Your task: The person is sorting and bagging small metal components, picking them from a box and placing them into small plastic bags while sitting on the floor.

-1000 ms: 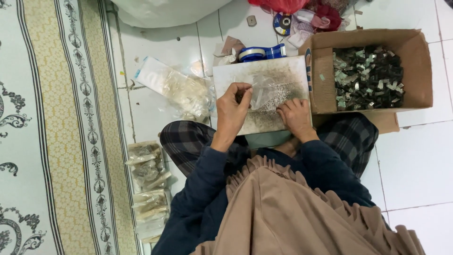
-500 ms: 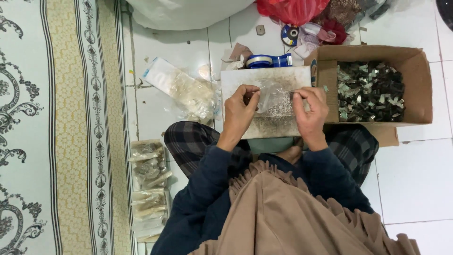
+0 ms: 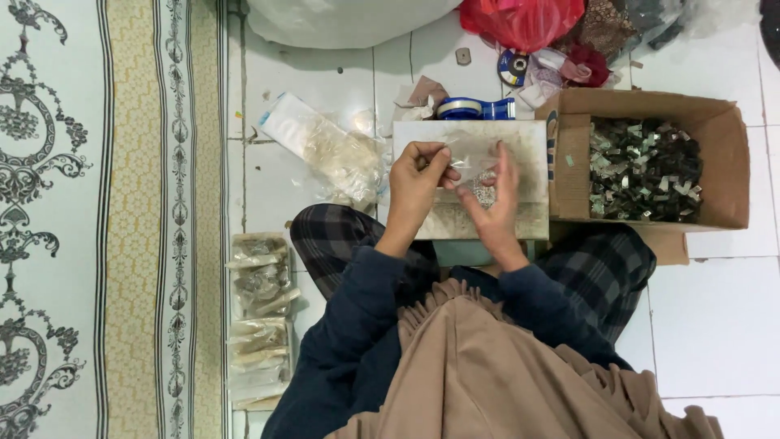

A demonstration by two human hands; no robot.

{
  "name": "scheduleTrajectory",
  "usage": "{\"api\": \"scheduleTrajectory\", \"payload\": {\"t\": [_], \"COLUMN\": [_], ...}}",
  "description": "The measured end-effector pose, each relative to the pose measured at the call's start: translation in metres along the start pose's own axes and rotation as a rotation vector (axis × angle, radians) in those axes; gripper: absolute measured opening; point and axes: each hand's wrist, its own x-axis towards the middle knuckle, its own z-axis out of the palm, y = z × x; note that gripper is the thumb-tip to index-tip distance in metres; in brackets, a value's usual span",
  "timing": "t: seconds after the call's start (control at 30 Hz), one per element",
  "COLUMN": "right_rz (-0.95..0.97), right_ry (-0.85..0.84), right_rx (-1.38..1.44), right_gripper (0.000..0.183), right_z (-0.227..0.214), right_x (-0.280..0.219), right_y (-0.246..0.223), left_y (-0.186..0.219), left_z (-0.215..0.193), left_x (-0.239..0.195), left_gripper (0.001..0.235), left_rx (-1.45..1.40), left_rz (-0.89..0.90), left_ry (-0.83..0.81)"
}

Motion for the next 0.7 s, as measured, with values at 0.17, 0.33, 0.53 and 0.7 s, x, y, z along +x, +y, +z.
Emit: {"api": "scheduleTrajectory", "payload": {"t": [0.17, 0.33, 0.53, 0.7], "right_rz": [0.017, 0.269, 0.18, 0.388], "right_ry": [-0.129, -0.167, -0.227, -0.38], "right_rx": [-0.039, -0.18, -0.277, -0.463], "right_gripper": [0.061, 0.06, 0.047, 0.078], "right_z": [0.034, 0.004, -0.026, -0.017], "right_x": [0.0, 0.044, 0.064, 0.069], "right_y": [0.063, -0.02, -0.014, -0.009], "left_y": [0.0, -0.009, -0.054, -0.102], "left_z": [0.007, -0.022, -0.057, -0.068], "left_x": [-0.014, -0.013, -0.012, -0.014], "left_gripper": [0.025, 0.025, 0.024, 0.03], "left_rx": [-0.033, -0.016, 0.079, 0.143], "left_rz": [-0.043, 0.001, -0.064, -0.209], "left_ry": [-0.076, -0.036, 0.06, -0.014]}}
